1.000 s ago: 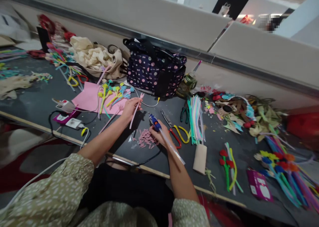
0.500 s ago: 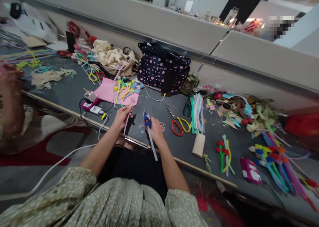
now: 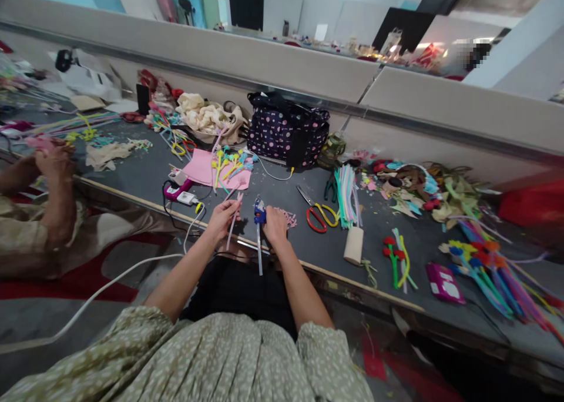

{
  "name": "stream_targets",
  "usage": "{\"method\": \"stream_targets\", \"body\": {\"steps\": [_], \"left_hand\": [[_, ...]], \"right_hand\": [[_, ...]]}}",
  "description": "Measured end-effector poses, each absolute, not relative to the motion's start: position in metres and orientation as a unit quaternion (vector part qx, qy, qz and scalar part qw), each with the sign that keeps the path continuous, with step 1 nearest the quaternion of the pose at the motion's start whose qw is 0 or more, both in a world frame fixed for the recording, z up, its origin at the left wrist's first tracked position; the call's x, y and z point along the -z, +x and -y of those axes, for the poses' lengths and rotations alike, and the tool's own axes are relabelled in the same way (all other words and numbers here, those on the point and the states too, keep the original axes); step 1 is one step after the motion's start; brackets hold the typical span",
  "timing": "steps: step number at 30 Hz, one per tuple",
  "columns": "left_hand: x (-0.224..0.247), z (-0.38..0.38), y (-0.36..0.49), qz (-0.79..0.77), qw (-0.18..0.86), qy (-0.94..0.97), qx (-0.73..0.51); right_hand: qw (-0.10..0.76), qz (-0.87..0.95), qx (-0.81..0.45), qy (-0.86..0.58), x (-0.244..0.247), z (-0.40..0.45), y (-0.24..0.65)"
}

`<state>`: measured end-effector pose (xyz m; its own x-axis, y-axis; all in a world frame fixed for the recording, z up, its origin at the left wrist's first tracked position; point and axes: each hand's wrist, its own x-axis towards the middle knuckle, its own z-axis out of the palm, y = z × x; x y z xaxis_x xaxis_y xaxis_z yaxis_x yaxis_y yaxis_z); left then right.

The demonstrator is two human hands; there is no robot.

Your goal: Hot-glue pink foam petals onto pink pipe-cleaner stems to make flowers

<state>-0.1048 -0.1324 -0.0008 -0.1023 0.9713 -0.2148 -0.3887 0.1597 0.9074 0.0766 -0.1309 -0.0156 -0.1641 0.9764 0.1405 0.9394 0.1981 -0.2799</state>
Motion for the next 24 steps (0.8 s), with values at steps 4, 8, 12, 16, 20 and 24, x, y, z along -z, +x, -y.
{"method": "stream_targets", "body": {"steps": [4, 8, 12, 16, 20, 24], "left_hand": [[-0.008, 0.133, -0.099, -0.47, 0.605, 0.312, -0.562], [-0.014, 0.128, -0.088, -0.449, 0.618, 0.336, -0.55], [-0.015, 0.12, -0.074, -0.444, 0.629, 0.367, -0.522], [-0.016, 0.112, -0.06, -0.453, 0.631, 0.382, -0.501], [-0.018, 0.107, -0.052, -0.462, 0.624, 0.397, -0.489], [-0.019, 0.105, -0.053, -0.469, 0.626, 0.418, -0.463]], "right_hand": [[0.334, 0.692, -0.182, -0.614, 0.004, 0.133, 0.092], [0.482, 0.612, -0.278, -0.562, -0.006, 0.128, 0.109], [0.573, 0.507, -0.406, -0.499, -0.008, 0.118, 0.121], [0.585, 0.478, -0.434, -0.491, -0.009, 0.11, 0.127], [0.59, 0.462, -0.456, -0.481, -0.013, 0.105, 0.129], [0.584, 0.448, -0.482, -0.474, -0.019, 0.101, 0.13]]}}
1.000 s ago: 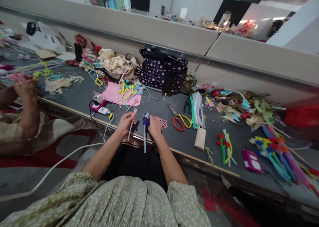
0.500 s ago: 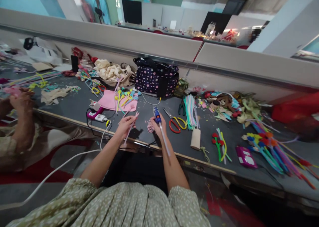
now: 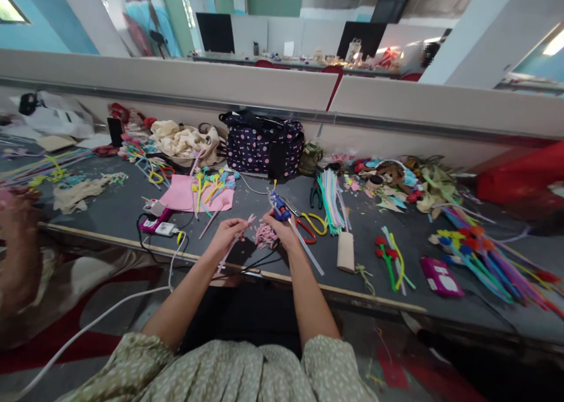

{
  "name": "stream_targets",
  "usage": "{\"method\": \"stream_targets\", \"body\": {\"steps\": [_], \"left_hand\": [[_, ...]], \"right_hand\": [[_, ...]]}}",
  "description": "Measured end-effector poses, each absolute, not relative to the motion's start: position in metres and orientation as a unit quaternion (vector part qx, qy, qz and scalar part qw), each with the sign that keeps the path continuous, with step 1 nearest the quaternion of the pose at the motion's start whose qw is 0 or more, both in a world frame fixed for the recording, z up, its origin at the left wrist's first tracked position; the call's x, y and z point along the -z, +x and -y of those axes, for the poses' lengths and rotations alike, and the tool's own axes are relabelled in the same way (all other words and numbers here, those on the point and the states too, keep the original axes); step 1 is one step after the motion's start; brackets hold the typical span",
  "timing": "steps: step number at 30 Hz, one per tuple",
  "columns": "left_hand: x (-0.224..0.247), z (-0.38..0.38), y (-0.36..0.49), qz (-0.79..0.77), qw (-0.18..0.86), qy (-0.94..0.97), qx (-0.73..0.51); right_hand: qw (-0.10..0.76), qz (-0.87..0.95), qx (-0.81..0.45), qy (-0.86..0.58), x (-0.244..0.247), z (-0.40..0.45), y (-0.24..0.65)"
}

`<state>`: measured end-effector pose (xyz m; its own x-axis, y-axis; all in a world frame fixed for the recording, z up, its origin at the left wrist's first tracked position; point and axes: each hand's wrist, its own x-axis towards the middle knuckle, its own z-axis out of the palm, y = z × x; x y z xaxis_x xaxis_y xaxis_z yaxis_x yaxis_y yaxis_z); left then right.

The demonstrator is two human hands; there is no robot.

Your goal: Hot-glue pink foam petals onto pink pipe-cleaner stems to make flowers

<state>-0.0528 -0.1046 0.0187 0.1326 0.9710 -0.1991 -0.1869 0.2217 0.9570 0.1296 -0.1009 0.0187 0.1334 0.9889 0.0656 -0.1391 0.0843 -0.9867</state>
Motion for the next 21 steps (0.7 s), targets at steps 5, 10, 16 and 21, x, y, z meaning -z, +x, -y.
{"method": "stream_targets", "body": {"steps": [5, 10, 16, 21], "left_hand": [[-0.02, 0.106, -0.058, -0.468, 0.633, 0.446, -0.425], [-0.025, 0.111, -0.056, -0.455, 0.652, 0.444, -0.413], [-0.029, 0.114, -0.054, -0.441, 0.664, 0.45, -0.402], [-0.032, 0.115, -0.052, -0.437, 0.666, 0.448, -0.406]], "right_hand": [[0.582, 0.431, -0.495, -0.479, -0.024, 0.1, 0.126], [0.56, 0.448, -0.505, -0.48, -0.026, 0.103, 0.121], [0.567, 0.438, -0.505, -0.481, -0.029, 0.106, 0.119], [0.562, 0.427, -0.517, -0.484, -0.032, 0.108, 0.118]]}}
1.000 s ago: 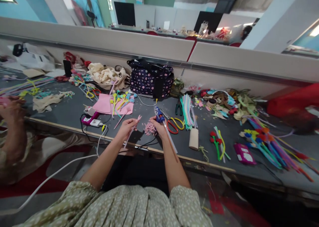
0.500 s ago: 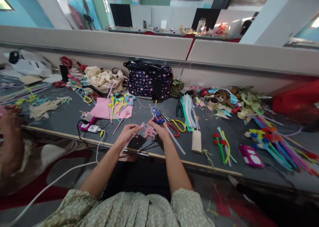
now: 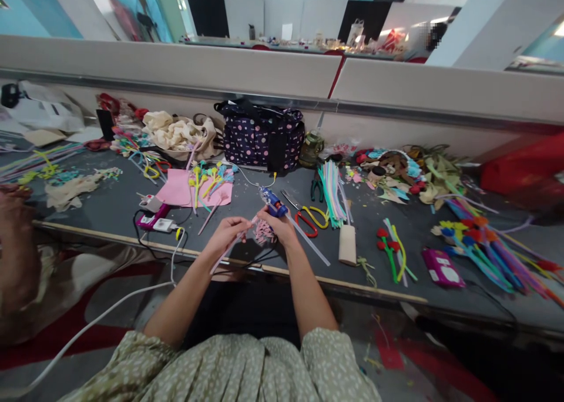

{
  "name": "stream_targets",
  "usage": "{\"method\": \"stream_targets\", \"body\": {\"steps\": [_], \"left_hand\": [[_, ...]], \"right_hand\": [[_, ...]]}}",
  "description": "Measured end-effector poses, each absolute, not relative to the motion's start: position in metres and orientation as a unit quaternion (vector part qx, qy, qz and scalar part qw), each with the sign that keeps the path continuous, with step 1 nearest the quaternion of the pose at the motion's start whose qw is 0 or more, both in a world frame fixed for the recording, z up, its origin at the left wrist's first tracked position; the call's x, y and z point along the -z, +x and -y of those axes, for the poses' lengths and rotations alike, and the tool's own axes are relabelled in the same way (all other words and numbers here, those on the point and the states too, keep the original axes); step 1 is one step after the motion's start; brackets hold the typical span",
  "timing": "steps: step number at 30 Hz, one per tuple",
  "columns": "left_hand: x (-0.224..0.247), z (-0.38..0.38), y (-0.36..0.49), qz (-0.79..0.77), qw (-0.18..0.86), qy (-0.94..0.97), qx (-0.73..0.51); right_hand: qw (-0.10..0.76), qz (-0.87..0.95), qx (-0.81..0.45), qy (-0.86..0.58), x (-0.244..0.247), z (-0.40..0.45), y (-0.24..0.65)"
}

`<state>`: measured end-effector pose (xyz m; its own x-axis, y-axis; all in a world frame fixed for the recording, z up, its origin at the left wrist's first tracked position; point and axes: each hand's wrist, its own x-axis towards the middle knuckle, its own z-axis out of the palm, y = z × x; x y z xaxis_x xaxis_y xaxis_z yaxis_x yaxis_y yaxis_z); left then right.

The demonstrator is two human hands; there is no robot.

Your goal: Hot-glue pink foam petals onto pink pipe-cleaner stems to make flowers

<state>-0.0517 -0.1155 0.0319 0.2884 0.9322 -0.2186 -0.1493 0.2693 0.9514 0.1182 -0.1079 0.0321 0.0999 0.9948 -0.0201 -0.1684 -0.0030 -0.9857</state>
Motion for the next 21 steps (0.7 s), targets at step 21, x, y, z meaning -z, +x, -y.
{"method": "stream_targets", "body": {"steps": [21], "left_hand": [[-0.03, 0.119, -0.052, -0.431, 0.648, 0.467, -0.419]], "right_hand": [[0.553, 0.512, -0.439, -0.489, -0.018, 0.107, 0.121]]}}
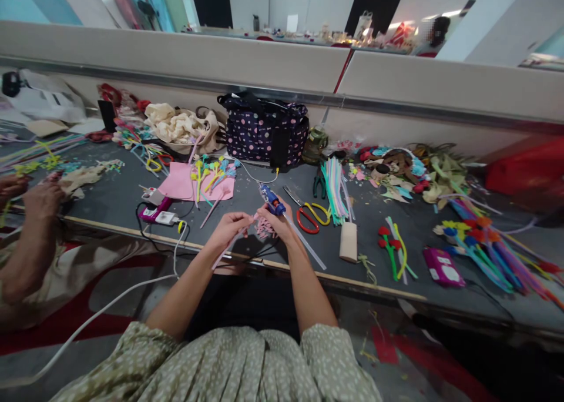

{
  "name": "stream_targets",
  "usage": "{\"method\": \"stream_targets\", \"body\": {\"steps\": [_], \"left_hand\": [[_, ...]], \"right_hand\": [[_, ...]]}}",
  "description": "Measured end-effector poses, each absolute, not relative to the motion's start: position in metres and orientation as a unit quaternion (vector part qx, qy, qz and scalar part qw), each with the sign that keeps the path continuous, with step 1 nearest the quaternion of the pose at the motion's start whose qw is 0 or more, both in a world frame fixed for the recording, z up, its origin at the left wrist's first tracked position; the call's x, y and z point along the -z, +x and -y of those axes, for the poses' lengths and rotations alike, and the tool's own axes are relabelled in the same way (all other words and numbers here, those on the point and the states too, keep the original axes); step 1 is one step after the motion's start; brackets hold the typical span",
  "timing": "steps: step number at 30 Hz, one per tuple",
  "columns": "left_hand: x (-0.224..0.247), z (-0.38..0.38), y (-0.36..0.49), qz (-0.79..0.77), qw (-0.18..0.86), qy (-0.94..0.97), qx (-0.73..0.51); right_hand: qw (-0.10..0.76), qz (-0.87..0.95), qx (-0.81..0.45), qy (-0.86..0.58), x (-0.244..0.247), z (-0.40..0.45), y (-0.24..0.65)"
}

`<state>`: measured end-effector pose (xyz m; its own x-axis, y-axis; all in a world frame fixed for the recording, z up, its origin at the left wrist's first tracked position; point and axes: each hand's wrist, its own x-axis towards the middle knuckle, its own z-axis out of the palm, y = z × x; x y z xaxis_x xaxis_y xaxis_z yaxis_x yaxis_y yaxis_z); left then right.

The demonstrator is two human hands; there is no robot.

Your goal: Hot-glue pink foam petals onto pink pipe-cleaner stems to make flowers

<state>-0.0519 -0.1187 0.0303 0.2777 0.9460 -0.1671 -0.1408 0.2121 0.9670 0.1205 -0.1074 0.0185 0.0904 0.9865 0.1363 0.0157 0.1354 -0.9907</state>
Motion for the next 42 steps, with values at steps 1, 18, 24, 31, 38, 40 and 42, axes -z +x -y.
{"method": "stream_targets", "body": {"steps": [1, 18, 24, 31, 38, 40, 42], "left_hand": [[-0.031, 0.119, -0.052, -0.432, 0.646, 0.469, -0.419], [-0.045, 0.125, -0.048, -0.445, 0.618, 0.487, -0.427], [-0.046, 0.126, -0.049, -0.45, 0.615, 0.489, -0.424], [-0.043, 0.13, -0.05, -0.45, 0.591, 0.501, -0.444], [-0.043, 0.136, -0.049, -0.45, 0.479, 0.567, -0.497], [-0.045, 0.138, -0.048, -0.446, 0.442, 0.578, -0.521], [-0.047, 0.139, -0.046, -0.439, 0.411, 0.587, -0.542]], "right_hand": [[0.556, 0.51, -0.437, -0.49, -0.019, 0.108, 0.12], [0.568, 0.513, -0.406, -0.5, -0.031, 0.116, 0.117], [0.565, 0.548, -0.386, -0.48, -0.042, 0.12, 0.116], [0.619, 0.447, -0.441, -0.471, -0.038, 0.116, 0.116], [0.644, 0.4, -0.445, -0.476, -0.039, 0.129, 0.12], [0.651, 0.415, -0.44, -0.459, -0.042, 0.135, 0.119], [0.654, 0.433, -0.428, -0.449, -0.047, 0.141, 0.117]]}}
